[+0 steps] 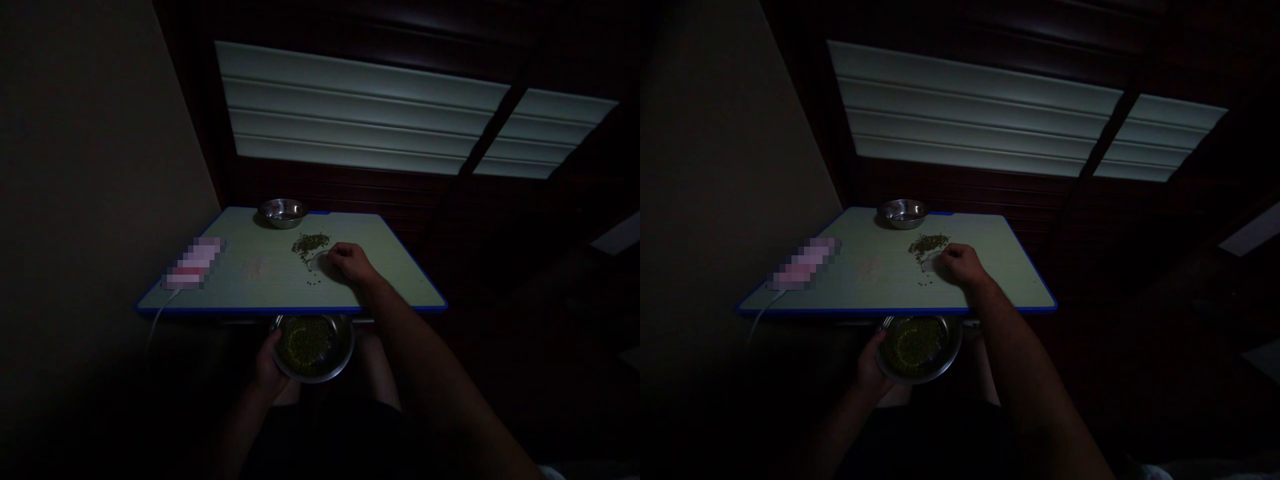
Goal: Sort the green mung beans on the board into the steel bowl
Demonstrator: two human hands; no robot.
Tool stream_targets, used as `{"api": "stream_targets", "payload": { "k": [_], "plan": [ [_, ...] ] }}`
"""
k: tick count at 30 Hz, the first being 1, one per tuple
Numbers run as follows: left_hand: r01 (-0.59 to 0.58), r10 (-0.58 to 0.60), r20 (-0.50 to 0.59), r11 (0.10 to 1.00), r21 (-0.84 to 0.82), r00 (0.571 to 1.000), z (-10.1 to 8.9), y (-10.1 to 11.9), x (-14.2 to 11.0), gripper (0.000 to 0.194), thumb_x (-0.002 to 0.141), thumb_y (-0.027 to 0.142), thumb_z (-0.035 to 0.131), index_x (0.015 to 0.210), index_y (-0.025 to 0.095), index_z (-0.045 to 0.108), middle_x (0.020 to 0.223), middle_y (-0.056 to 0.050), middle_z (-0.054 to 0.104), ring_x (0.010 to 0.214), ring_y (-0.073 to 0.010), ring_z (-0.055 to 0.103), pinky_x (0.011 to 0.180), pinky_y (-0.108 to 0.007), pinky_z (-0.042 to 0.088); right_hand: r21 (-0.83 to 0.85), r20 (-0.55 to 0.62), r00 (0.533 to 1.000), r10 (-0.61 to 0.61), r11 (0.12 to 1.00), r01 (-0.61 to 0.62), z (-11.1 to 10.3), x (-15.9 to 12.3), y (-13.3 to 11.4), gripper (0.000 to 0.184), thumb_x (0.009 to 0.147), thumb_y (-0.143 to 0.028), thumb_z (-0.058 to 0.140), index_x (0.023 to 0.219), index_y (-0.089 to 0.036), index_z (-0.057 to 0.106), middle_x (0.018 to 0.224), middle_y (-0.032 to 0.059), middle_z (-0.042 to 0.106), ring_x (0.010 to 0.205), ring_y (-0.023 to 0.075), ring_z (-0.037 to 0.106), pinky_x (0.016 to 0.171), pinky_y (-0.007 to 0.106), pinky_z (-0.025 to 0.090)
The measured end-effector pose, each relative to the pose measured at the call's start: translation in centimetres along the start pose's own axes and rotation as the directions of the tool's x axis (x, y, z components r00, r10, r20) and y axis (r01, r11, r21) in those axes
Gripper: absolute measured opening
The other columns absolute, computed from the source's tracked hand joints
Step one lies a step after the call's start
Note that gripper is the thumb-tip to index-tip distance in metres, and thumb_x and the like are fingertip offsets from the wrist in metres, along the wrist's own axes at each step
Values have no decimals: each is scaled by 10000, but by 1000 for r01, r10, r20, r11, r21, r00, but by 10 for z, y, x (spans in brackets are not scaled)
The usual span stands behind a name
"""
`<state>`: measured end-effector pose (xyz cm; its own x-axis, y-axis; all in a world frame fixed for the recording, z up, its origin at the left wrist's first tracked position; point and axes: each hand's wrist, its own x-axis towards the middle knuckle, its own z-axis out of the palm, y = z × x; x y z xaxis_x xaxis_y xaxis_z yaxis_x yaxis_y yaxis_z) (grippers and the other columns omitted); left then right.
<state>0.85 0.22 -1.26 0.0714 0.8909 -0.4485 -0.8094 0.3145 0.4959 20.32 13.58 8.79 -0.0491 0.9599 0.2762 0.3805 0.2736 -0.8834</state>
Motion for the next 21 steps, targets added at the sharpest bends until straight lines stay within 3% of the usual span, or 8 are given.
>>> {"api": "stream_targets", "payload": {
  "k": [13,21],
  "plan": [
    [-5,5,-18,1000,4,1000,0,0,0,206,744,271,583,820,148,730,809,-93,767,900,-292,698,954,-472,473,104,57,993,101,989,-107,0,-1,-2,217,607,-379,618,620,-164,594,550,-32,509,522,90,408,532,245,335],
    [-4,4,-21,1000,-4,1000,2,0,-1,221,746,271,572,815,139,735,816,-102,766,908,-300,693,953,-476,473,109,106,989,100,988,-111,1,-4,-4,225,585,-374,645,609,-153,613,555,-11,542,523,93,433,520,245,341]
  ]
}}
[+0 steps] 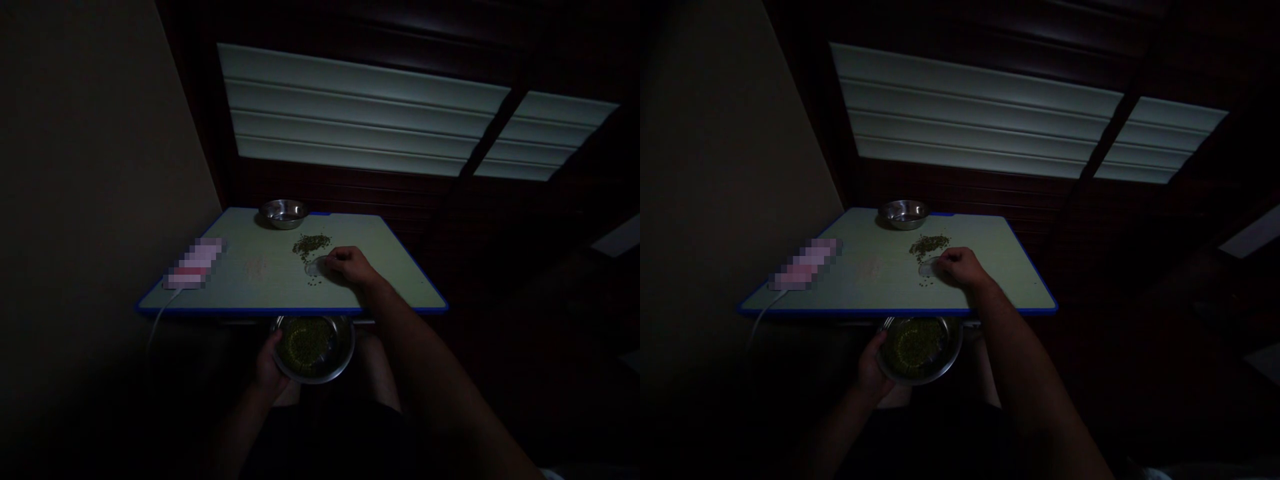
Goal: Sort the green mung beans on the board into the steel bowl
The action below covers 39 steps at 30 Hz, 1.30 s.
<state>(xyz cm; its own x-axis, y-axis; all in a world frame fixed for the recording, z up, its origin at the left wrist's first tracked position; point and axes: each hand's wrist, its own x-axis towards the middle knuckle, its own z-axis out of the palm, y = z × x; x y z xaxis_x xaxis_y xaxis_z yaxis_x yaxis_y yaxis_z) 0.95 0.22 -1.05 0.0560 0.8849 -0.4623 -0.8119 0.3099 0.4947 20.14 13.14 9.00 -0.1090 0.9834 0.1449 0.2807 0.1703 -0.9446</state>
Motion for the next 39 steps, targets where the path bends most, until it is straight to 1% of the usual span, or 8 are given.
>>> {"api": "stream_targets", "payload": {
  "k": [4,6,10,16,22,27,32,39],
  "plan": [
    [0,0,-13,1000,7,1000,0,0,0,232,751,267,569,820,122,737,835,-121,764,923,-307,689,964,-482,462,0,62,997,36,999,-36,-1,0,0,225,570,-365,649,628,-148,627,541,-12,542,496,90,424,493,240,321],
    [0,0,-14,1000,7,1000,0,0,0,231,749,265,569,812,118,736,835,-127,763,919,-311,690,964,-486,461,7,19,1000,22,1000,-23,-2,1,0,211,572,-360,634,611,-154,611,533,-17,532,491,90,422,490,238,320],
    [-1,1,8,1000,1,1000,-2,0,2,226,742,264,577,817,122,737,824,-126,762,923,-320,690,967,-499,454,-53,-145,989,-41,998,34,-1,4,3,179,593,-340,585,563,-164,569,511,-28,503,495,92,418,495,235,319],
    [23,-23,23,1000,-8,999,-5,-1,5,197,742,267,596,797,137,733,820,-116,763,943,-318,686,964,-490,460,-164,-120,991,-56,986,36,-2,8,11,176,629,-327,571,611,-156,607,548,-17,543,515,99,442,514,236,342],
    [11,-11,43,1000,-9,999,-9,-3,7,221,737,269,603,837,123,736,858,-129,763,963,-319,681,969,-480,458,-274,-213,964,-156,957,94,-2,11,15,200,687,-325,536,640,-151,623,579,-9,574,573,113,491,551,234,360],
    [21,-20,64,1000,-6,998,-8,-2,6,222,744,275,598,849,135,736,849,-115,765,1004,-323,668,987,-489,445,-273,-158,957,-242,942,194,-1,12,16,256,755,-371,546,747,-148,670,674,13,645,638,127,548,623,247,414],
    [15,-16,23,1000,3,1000,-8,-2,6,204,746,263,591,819,137,734,824,-108,766,997,-319,673,999,-487,437,-279,-89,953,-289,926,254,0,13,19,249,802,-369,559,839,-167,699,799,42,705,729,147,603,732,282,459],
    [24,-24,65,1000,0,998,-8,-2,6,203,737,273,603,827,146,734,847,-110,768,1008,-326,669,993,-494,440,-368,-121,939,-321,893,258,1,11,16,218,824,-292,548,916,-176,709,866,51,721,778,154,620,756,283,459]
  ]
}}
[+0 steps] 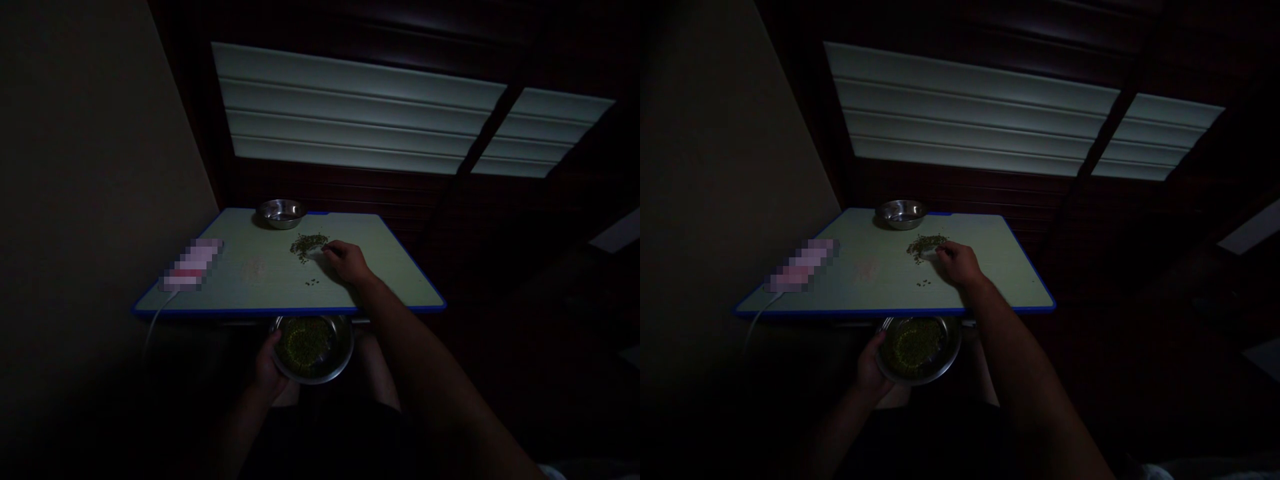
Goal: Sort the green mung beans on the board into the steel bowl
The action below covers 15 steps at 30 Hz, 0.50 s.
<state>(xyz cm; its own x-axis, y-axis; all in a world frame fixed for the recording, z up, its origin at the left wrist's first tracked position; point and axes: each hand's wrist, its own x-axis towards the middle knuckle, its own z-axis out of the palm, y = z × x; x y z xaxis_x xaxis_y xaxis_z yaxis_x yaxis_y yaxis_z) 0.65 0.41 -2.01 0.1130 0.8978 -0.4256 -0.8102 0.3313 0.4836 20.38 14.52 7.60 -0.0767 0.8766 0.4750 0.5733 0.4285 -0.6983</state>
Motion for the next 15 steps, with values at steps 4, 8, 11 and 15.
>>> {"api": "stream_targets", "payload": {
  "k": [4,8,11,15],
  "plan": [
    [-22,22,-8,1000,-2,1000,0,0,0,215,729,277,617,828,129,738,856,-125,766,990,-332,674,985,-494,446,-197,18,999,-33,980,36,0,1,-6,211,802,-242,572,953,-191,711,899,59,716,804,177,601,771,307,439],
    [-10,11,32,999,-34,999,-1,0,-1,230,732,282,624,862,130,738,888,-133,763,1050,-347,648,987,-501,442,-283,55,993,-103,952,114,1,1,-8,217,784,-198,584,962,-220,707,941,55,711,862,192,572,807,314,418],
    [-9,9,12,1000,-29,1000,0,0,-2,231,730,277,626,868,127,736,876,-129,764,1039,-342,653,988,-498,443,-308,70,991,-111,943,127,1,1,-8,196,785,-195,583,936,-219,705,925,57,709,857,197,558,807,320,408],
    [-44,44,-27,999,-11,999,4,-1,-3,230,727,283,614,851,132,736,854,-111,766,981,-318,676,982,-485,451,-309,87,989,-122,940,143,-1,0,-9,170,781,-191,573,889,-213,703,899,55,705,844,194,555,801,318,401]
  ]
}}
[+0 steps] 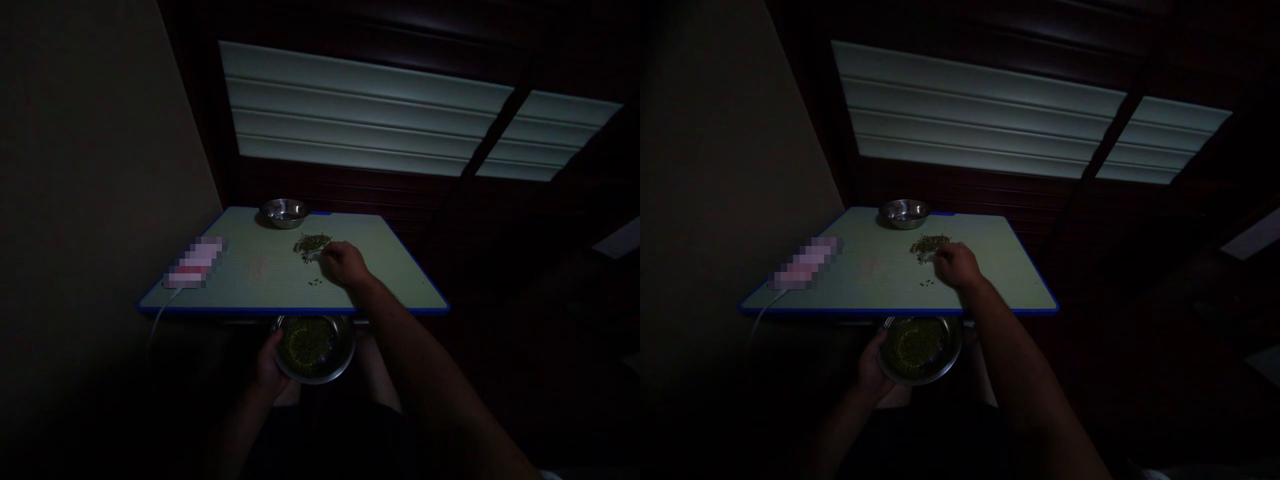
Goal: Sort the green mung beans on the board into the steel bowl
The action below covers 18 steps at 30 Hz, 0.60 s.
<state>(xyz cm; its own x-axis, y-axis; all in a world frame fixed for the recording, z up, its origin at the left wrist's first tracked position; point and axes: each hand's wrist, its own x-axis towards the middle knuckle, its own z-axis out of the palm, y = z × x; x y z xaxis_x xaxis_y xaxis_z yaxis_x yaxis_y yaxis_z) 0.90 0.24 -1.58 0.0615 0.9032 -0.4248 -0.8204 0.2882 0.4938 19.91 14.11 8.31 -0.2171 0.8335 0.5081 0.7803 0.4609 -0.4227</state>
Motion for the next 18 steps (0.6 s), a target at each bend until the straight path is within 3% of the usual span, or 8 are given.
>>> {"api": "stream_targets", "payload": {
  "k": [13,18],
  "plan": [
    [17,-17,-9,1000,-14,1000,-2,0,1,198,723,259,621,818,128,734,837,-130,760,989,-339,670,969,-494,456,84,-59,996,61,995,-56,-6,-4,-2,140,722,-199,550,775,-192,679,778,37,660,803,183,545,751,295,401],
    [22,-22,20,999,-23,1000,-2,0,1,202,736,272,614,832,142,736,833,-112,764,967,-323,681,963,-486,463,183,-49,986,158,972,-147,-7,-6,-1,152,711,-216,510,741,-177,654,699,6,626,693,146,533,669,258,392]
  ]
}}
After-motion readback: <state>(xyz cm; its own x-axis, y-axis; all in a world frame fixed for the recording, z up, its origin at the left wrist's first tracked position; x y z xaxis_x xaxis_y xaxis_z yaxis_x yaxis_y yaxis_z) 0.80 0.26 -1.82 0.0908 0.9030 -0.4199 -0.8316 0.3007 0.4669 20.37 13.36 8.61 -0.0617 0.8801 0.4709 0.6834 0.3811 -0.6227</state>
